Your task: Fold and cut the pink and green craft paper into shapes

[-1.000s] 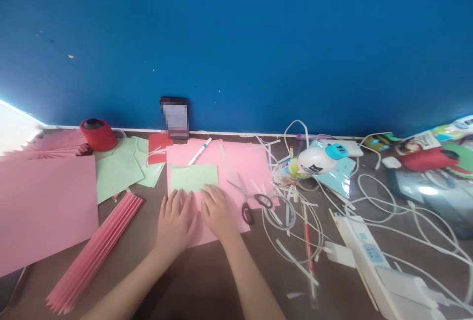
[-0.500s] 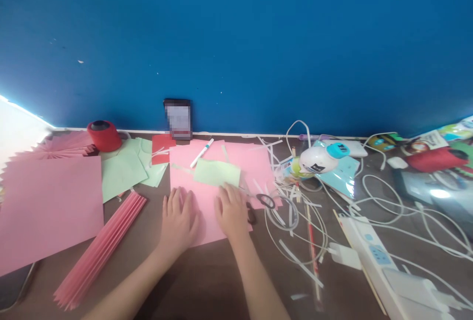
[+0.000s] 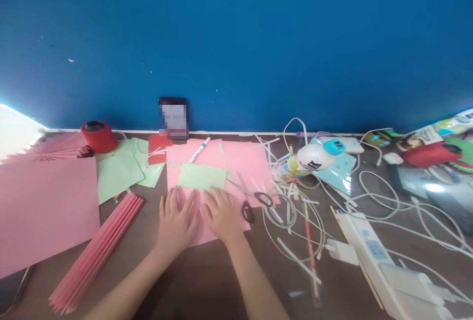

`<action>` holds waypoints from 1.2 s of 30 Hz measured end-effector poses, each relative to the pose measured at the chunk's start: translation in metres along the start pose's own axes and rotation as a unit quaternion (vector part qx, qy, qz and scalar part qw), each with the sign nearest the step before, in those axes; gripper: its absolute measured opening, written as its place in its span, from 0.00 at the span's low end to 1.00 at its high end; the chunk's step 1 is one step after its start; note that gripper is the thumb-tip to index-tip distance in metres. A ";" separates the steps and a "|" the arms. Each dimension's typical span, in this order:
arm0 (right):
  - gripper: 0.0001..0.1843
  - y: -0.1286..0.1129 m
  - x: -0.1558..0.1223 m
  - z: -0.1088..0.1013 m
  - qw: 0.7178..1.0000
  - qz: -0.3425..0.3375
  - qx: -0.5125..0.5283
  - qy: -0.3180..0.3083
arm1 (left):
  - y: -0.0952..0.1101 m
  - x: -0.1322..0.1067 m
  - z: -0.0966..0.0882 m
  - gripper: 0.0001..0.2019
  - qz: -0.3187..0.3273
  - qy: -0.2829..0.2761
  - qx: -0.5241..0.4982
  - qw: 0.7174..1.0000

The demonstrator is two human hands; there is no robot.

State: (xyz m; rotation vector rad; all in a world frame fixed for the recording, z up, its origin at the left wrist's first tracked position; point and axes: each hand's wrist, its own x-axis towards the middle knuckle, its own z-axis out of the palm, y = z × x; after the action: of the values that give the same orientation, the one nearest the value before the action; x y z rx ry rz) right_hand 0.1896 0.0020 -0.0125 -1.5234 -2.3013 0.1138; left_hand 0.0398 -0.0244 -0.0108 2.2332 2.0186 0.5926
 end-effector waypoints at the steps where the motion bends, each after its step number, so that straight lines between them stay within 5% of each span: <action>1: 0.18 0.000 0.000 0.000 1.000 -0.001 0.000 -0.004 | 0.000 0.000 0.000 0.27 -0.002 0.000 0.001 1.000; 36: 0.16 0.001 0.000 -0.002 1.000 0.002 0.024 -0.006 | -0.011 0.005 0.006 0.29 -0.047 0.013 0.026 0.998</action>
State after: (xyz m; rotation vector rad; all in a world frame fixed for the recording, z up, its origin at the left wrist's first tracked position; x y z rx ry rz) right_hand 0.1913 0.0022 -0.0108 -1.5071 -2.2884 0.1771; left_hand 0.0318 -0.0166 -0.0180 2.1535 2.1623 0.5700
